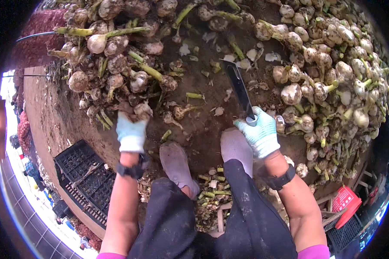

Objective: Trimming roots and stalks of garlic bulbs using a cleaver in an agricultural setting.

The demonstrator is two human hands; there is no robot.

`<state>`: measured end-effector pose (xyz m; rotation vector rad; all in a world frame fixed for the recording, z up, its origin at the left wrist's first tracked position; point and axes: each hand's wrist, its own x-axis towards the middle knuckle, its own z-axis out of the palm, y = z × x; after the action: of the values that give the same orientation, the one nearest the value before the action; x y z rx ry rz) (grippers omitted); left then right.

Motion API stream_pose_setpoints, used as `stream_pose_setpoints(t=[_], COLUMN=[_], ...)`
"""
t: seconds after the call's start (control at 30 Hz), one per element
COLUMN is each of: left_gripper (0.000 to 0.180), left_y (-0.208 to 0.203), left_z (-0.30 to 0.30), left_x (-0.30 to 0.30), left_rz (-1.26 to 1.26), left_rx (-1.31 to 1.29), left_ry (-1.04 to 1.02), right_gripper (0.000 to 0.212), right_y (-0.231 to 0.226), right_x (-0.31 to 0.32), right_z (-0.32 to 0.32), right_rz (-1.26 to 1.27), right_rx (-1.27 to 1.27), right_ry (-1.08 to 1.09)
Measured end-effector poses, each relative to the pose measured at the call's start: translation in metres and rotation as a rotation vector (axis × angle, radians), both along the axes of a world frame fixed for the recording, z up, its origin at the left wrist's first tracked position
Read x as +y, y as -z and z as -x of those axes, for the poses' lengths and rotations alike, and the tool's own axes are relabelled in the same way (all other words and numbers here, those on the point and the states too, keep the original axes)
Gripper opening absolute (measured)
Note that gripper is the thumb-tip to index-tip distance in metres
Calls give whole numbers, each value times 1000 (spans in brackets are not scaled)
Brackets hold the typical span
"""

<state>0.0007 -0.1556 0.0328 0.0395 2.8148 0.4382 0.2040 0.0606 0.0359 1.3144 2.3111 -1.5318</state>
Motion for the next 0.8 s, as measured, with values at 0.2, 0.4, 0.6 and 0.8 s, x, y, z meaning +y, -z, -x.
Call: stream_pose_setpoints(t=[0.2, 0.4, 0.6, 0.8], left_gripper=[65, 33, 42, 52], left_y=[61, 40, -23, -55], left_z=[12, -55, -59, -58], left_x=[6, -17, 11, 11], left_rz=[8, -1093, -1092, -1082], left_rx=[-73, -992, -1135, -992], left_ry=[-21, -411, -52, -26], right_gripper=[28, 28, 18, 13], right_y=[-3, -16, -30, 15], right_x=[-2, -22, -34, -21], right_z=[4, 17, 22, 7], right_rz=[-26, -71, -312, -391], right_rx=[24, 142, 329, 206], right_ry=[-37, -163, -444, -456])
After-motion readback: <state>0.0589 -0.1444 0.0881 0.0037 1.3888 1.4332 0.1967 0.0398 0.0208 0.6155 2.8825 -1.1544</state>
